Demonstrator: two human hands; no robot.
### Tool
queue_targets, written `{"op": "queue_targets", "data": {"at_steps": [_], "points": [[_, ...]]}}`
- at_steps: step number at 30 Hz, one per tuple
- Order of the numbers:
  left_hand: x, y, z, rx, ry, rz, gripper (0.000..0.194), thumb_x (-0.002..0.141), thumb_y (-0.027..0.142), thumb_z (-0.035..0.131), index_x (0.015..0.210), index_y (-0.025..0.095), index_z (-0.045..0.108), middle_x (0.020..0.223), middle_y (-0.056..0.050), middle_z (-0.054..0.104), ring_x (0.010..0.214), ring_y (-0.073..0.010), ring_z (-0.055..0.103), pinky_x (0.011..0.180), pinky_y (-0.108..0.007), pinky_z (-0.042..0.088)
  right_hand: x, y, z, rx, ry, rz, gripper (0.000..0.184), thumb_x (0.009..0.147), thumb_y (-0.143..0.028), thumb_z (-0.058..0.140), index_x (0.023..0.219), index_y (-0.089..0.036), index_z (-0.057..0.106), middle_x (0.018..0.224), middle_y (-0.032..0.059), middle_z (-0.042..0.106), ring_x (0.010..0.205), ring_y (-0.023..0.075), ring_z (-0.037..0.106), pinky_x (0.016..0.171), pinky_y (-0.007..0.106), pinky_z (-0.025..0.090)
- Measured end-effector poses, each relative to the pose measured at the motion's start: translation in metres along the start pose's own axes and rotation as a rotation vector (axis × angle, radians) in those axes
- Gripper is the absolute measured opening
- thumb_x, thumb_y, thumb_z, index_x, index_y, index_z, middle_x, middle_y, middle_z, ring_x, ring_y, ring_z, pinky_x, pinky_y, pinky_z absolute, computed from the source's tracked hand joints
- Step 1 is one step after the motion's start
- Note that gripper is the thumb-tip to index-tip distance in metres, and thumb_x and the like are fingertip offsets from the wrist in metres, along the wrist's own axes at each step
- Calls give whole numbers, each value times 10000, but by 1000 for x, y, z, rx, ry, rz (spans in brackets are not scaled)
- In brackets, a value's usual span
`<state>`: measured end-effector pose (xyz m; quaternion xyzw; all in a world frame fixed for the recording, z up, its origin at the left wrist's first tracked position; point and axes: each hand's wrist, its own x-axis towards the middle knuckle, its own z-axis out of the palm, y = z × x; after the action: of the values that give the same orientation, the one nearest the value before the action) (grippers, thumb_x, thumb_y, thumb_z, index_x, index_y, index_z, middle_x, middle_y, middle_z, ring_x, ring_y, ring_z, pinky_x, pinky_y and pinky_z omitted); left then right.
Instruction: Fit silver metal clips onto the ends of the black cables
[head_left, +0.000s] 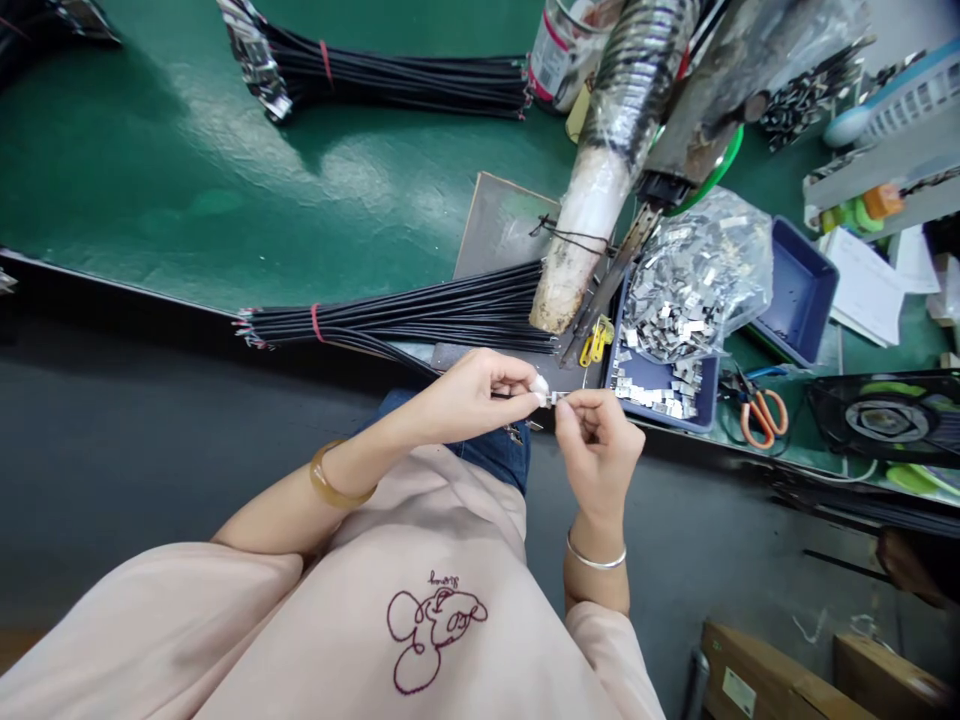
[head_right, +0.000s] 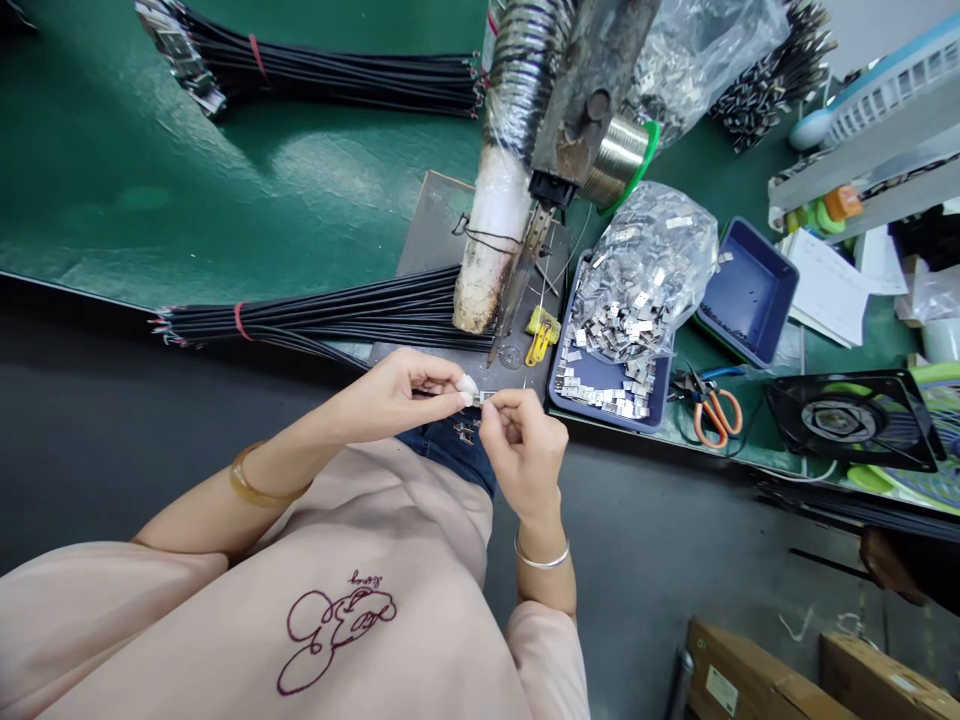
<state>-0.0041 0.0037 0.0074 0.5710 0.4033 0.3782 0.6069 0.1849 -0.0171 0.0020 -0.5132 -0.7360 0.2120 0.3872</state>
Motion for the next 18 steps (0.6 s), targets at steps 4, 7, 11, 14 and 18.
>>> {"op": "queue_targets", "data": {"at_steps": [4, 7, 11, 14, 18], "points": [[2, -3, 2, -71, 71, 16, 229, 843, 274, 633, 682, 113, 646, 542, 45, 408, 511, -58, 322, 480, -204, 263, 1, 0, -6, 144, 314, 76, 79, 917, -293, 622, 900, -217, 615, 580, -86, 524, 407, 62, 456, 394, 200, 342], [4, -4, 4, -65, 113, 23, 225, 844, 251, 634, 667, 113, 634, 541, 43, 427, 509, -53, 334, 477, -198, 266, 1, 0, -4, 189, 453, 4, 160, 949, -250, 568, 1108, -236, 577, 615, -85, 603, 392, 78, 528, 385, 209, 389], [6, -3, 6, -40, 133, 14, 215, 848, 240, 631, 674, 116, 635, 550, 30, 486, 514, -58, 386, 484, -196, 296, -1, 2, 4, -16, 372, -112, 150, 943, -176, 609, 1075, -248, 607, 914, -10, 779, 716, 150, 770, 624, 288, 631], [8, -1, 6, -26, 131, 11, 190, 840, 231, 638, 690, 115, 639, 562, 21, 521, 519, -60, 409, 497, -199, 312, -1, 4, 10, -147, 279, -262, 136, 891, -139, 676, 966, -243, 631, 1057, 21, 790, 912, 183, 785, 794, 338, 666], [11, 0, 9, -49, 182, -14, 162, 806, 211, 651, 674, 119, 630, 564, 21, 518, 508, -56, 404, 482, -199, 292, 2, 5, 15, -101, 225, -207, 75, 922, -169, 615, 905, -236, 585, 1119, 53, 777, 916, 192, 782, 791, 376, 680]]}}
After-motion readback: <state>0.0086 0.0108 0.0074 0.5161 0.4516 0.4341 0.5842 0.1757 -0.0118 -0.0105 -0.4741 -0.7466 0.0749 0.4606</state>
